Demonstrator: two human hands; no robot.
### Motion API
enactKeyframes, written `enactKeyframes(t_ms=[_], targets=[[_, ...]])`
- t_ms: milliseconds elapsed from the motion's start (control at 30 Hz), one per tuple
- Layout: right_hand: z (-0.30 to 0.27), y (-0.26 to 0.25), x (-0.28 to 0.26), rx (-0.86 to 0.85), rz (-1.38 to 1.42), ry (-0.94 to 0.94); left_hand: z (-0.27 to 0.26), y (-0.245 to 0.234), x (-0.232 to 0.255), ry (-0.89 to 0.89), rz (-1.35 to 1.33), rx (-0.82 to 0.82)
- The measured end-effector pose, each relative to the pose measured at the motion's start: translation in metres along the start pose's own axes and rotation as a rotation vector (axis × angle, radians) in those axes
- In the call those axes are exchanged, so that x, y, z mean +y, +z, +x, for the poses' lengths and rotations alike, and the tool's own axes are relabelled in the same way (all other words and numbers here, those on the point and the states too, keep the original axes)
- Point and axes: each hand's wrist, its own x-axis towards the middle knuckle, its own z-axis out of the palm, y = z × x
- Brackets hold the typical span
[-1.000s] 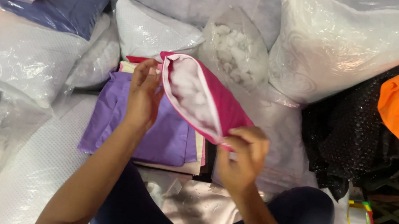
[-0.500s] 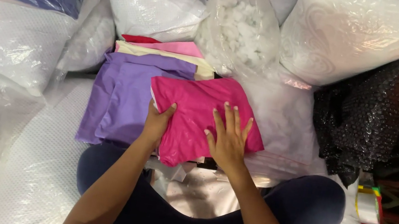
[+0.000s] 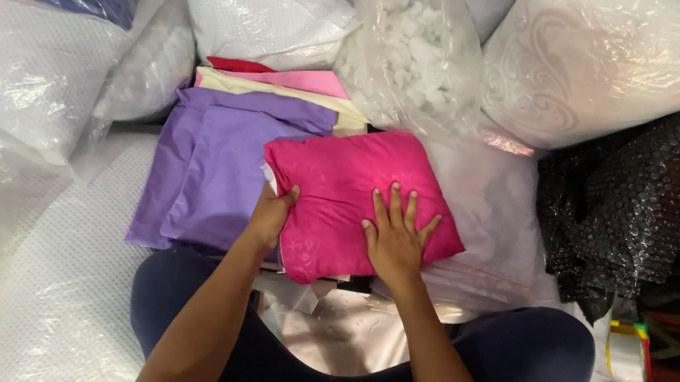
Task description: Stuffing a small pink zippered pouch with white fiberfill material until full.
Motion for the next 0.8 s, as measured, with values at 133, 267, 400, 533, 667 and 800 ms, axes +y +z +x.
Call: enactKeyframes(t_ms=[133, 267, 400, 533, 667, 800], targets=[[0.000, 0.001, -0.005, 0.067, -0.009, 0.032, -0.015, 0.009, 0.011, -0.038, 0.028, 0.023], [0.005, -0.022, -0.021, 0.241, -0.023, 0.041, -0.028, 0.010, 0.026, 0.023, 0.065, 0.069], [0.009, 0.001, -0.017, -0.054, -0.015, -0.018, -0.043, 0.015, 0.054, 0.157, 0.158, 0.164], [0.006, -0.016, -0.022, 0.080, 0.027, 0.014, -0.045, 0.016, 0.060, 0.099, 0.319, 0.182], [0.011, -0.002, -0.006, 0.089, -0.032, 0.029, -0.037, 0.019, 0.054, 0.066, 0.381, 0.163], [0.013, -0.001, -0.006, -0.112, 0.027, 0.048, -0.041, 0.016, 0.045, 0.040, 0.373, 0.150]])
